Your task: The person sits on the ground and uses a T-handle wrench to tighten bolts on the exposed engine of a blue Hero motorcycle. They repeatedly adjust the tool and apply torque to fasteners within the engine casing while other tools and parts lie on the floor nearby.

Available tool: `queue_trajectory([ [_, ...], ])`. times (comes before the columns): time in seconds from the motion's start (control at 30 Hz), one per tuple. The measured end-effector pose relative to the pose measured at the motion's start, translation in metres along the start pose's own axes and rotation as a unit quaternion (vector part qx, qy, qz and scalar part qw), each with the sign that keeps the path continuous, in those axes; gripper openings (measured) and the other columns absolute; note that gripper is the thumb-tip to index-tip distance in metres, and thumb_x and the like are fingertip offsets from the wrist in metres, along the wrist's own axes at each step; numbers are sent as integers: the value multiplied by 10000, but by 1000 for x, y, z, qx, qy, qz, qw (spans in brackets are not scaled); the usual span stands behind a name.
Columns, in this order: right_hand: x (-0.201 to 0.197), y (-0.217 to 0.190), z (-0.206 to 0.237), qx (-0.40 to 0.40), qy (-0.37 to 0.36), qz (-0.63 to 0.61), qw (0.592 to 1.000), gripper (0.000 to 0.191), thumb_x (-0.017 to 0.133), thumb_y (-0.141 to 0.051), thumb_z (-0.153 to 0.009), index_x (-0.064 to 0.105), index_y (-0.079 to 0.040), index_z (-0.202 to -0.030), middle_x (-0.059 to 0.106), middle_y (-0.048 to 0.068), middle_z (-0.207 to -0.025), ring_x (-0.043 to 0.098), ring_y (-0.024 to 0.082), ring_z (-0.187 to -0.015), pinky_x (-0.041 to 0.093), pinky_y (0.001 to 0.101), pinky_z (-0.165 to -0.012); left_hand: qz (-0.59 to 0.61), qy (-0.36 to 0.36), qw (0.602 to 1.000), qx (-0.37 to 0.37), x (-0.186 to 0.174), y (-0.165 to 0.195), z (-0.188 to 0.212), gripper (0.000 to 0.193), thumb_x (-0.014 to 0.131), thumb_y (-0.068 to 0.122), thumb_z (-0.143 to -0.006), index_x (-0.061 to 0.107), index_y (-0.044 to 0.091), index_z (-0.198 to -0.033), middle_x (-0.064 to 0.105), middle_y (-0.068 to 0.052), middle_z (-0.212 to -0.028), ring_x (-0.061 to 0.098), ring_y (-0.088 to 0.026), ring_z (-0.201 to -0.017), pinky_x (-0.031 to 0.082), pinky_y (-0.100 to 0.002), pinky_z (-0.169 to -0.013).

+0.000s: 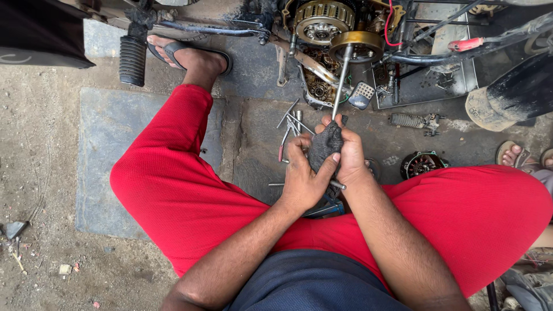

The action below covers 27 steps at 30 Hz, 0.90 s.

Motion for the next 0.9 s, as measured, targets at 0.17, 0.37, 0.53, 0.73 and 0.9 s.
queue_trajectory([
  [0.17, 24, -19, 8, -15, -12, 84, 996, 284, 551, -347, -1097, 610, -71, -1066, 557, 14, -831, 560, 156, -769, 499, 295, -704, -138, -105, 984, -30, -1, 1, -7, 862, 639, 494, -942, 277, -46, -1508, 713, -241, -770, 742, -417, -710, 609, -503, -675],
  [0.37, 48, -27, 36, -144, 188, 391, 889, 331, 550, -303, -1084, 690, -13, -1160, 692, 32, -970, 649, 136, -883, 547, 288, -820, 20, -24, 998, -62, 22, -20, -6, 656, 636, 487, -970, 547, -17, -1381, 734, -172, -872, 715, -313, -791, 577, -441, -739],
  [0.53, 54, 6, 61, -262, 174, 542, 780, 354, 541, -255, -1084, 620, 5, -1311, 679, 45, -1114, 628, 125, -1000, 523, 290, -919, 575, 22, 774, -264, 54, -53, -3, 449, 654, 412, -953, 672, 4, -1141, 711, -61, -1013, 678, -153, -890, 556, -305, -822],
  [0.73, 64, 35, 82, -378, 151, 673, 617, 429, 419, -288, -1165, 572, 20, -1422, 546, 116, -1294, 570, 198, -1217, 461, 365, -1084, 559, -23, 796, -230, 58, -48, 0, 378, 640, 418, -1039, 644, 45, -1102, 648, -62, -966, 621, -147, -853, 532, -302, -749],
  [0.9, 75, 34, 91, -394, 119, 783, 467, 559, 373, -417, -1144, 628, 10, -1401, 513, 123, -1243, 513, 242, -1158, 406, 399, -1039, 621, -62, 726, -289, 61, -54, -2, 410, 583, 483, -1014, 626, 77, -987, 649, -68, -848, 639, -159, -741, 547, -306, -683],
])
Point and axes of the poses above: each hand's wrist, its own z-axis away from the middle knuckle, its own x-axis out of the palm, y = z × x, the point moved 2 cm from there along -z, towards the middle knuckle
